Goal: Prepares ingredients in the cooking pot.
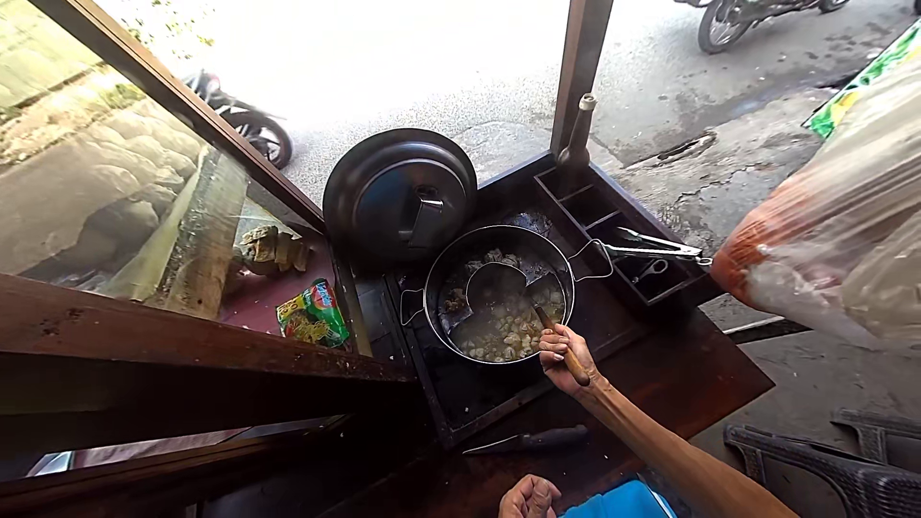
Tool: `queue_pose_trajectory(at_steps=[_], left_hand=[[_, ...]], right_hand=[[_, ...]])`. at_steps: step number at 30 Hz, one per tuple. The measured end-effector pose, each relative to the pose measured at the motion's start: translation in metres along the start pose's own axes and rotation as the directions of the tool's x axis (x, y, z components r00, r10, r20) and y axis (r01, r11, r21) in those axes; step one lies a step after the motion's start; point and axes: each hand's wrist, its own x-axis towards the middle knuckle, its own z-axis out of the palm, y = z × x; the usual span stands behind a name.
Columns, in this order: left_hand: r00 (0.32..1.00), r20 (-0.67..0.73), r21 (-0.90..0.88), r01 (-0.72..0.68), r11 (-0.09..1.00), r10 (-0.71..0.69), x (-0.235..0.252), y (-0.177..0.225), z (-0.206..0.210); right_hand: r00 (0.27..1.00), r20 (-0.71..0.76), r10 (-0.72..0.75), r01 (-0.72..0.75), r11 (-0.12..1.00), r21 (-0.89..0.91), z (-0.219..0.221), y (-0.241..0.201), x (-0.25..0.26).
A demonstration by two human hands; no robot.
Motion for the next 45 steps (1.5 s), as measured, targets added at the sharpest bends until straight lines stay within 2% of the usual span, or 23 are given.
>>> queue_pose_trajectory(at_steps=[9,26,37,45], left_hand=[[1.000,0.016,-0.004,0.007,1.000,-0.007,0.002,-0.001,0.002],[1.000,0.016,-0.023,-0.004,1.000,0.005,0.001,-0.003,0.001],[1.000,0.025,0.000,0.003,1.000,-0.003,0.003,0.005,0.004],[0.991,0.119,0.002,-0.062,0.998,0.061,0.008,0.019,0.013]], right_hand=[[0.994,-0.107,0.013,-0.019,0.998,-0.055,0.007,0.009,-0.049],[0.947,-0.293,0.130,-0.198,0.956,-0.217,0.034,0.013,-0.082],[0.888,-0.443,0.122,-0.360,0.783,-0.507,0.042,0.021,-0.096],[0.921,-0.385,0.061,-0.333,0.640,-0.692,0.021,0.034,-0.105]])
